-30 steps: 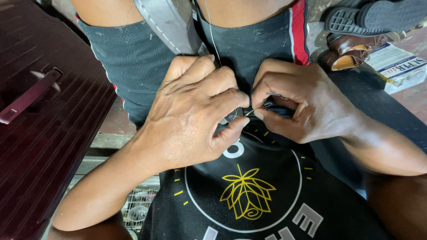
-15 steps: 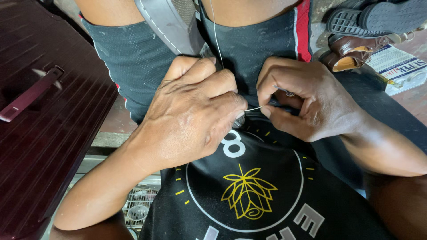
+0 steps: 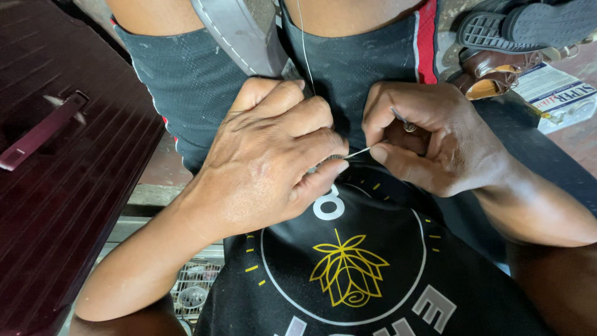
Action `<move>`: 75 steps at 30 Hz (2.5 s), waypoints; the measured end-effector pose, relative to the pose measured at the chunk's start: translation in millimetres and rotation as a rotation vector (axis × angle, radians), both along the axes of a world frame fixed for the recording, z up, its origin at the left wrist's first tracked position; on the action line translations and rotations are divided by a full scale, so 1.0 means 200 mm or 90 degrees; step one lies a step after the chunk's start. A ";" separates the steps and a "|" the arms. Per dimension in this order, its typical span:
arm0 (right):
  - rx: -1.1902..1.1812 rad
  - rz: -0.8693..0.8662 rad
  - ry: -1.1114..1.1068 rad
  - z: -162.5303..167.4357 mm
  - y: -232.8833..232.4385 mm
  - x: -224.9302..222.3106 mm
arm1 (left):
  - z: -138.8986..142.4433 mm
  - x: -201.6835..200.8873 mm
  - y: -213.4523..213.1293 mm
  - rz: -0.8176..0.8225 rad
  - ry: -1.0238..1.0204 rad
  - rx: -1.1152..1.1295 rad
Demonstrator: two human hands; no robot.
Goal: The person is sewing a sandal using a needle and thread. They repeatedly push the needle through the sole and pull the thread to secure the sandal's components.
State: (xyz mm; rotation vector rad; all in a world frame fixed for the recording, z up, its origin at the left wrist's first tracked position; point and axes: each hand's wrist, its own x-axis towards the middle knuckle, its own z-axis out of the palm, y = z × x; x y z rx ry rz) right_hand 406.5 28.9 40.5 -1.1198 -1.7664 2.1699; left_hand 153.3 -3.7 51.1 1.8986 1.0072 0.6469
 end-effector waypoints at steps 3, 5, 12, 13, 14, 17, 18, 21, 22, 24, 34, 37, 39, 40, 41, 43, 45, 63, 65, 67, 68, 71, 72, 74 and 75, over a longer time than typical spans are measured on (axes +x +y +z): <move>0.028 0.007 0.011 0.00 0.00 0.00 | 0.00 0.00 -0.01 -0.003 0.004 -0.015; 0.026 0.003 0.021 0.00 0.00 0.00 | -0.01 -0.01 -0.01 -0.010 0.010 -0.019; 0.022 -0.022 0.032 -0.01 -0.01 0.01 | -0.02 -0.03 -0.04 -0.027 0.026 -0.027; 0.031 -0.021 0.027 -0.02 -0.01 0.01 | -0.02 -0.03 -0.04 -0.025 0.028 -0.024; 0.034 -0.025 0.038 -0.02 -0.01 0.01 | -0.02 -0.03 -0.04 -0.026 0.030 -0.024; 0.059 -0.026 0.039 -0.02 -0.02 0.01 | -0.02 -0.03 -0.04 -0.027 0.033 -0.019; 0.076 -0.018 0.020 -0.02 -0.02 0.02 | -0.02 -0.02 -0.04 -0.025 0.030 -0.017; 0.059 -0.003 -0.029 -0.02 -0.03 0.02 | -0.03 -0.02 -0.04 -0.025 0.030 -0.014; 0.043 -0.001 -0.045 -0.01 -0.04 0.02 | -0.03 -0.02 -0.04 -0.027 0.030 -0.013; 0.036 -0.011 -0.037 -0.01 -0.04 0.02 | -0.03 -0.03 -0.04 -0.029 0.030 -0.014; 0.086 -0.025 -0.047 -0.01 -0.06 0.03 | -0.03 -0.03 -0.04 -0.024 0.008 -0.014; 0.107 -0.033 -0.027 -0.02 -0.07 0.02 | -0.03 -0.03 -0.04 -0.013 -0.009 0.008; 0.116 -0.042 -0.018 -0.03 -0.08 0.03 | -0.03 -0.03 -0.04 -0.025 0.002 -0.001; 0.119 -0.045 -0.011 -0.04 -0.08 0.03 | -0.03 -0.03 -0.04 -0.030 0.010 -0.006; 0.106 -0.054 0.005 -0.04 -0.08 0.03 | -0.03 -0.03 -0.04 -0.030 0.014 -0.004; 0.080 -0.074 0.039 -0.05 -0.09 0.03 | -0.03 -0.03 -0.04 -0.032 0.023 -0.002; 0.085 -0.080 0.018 -0.05 -0.10 0.03 | -0.03 -0.04 -0.05 -0.034 0.023 0.003; 0.108 -0.129 0.003 -0.05 -0.26 -0.04 | -0.05 -0.03 -0.05 0.001 0.004 0.030; 0.106 -0.143 -0.012 -0.06 -0.30 -0.07 | -0.06 -0.03 -0.05 0.012 -0.005 0.039; 0.080 -0.176 -0.001 -0.07 -0.33 -0.08 | -0.06 -0.03 -0.06 0.015 -0.014 0.038; 0.058 -0.188 -0.001 -0.08 -0.33 -0.08 | -0.06 -0.03 -0.06 0.018 -0.017 0.034; 0.001 -0.205 -0.001 -0.08 -0.33 -0.07 | -0.06 -0.03 -0.06 0.015 -0.015 0.025; -0.011 -0.198 -0.003 -0.07 -0.32 -0.07 | -0.07 -0.03 -0.06 0.009 -0.010 0.025; -0.028 -0.194 0.003 -0.06 -0.31 -0.07 | -0.07 -0.03 -0.06 0.002 -0.004 0.034; -0.037 -0.199 0.010 -0.05 -0.30 -0.07 | -0.07 -0.04 -0.06 0.000 -0.007 0.041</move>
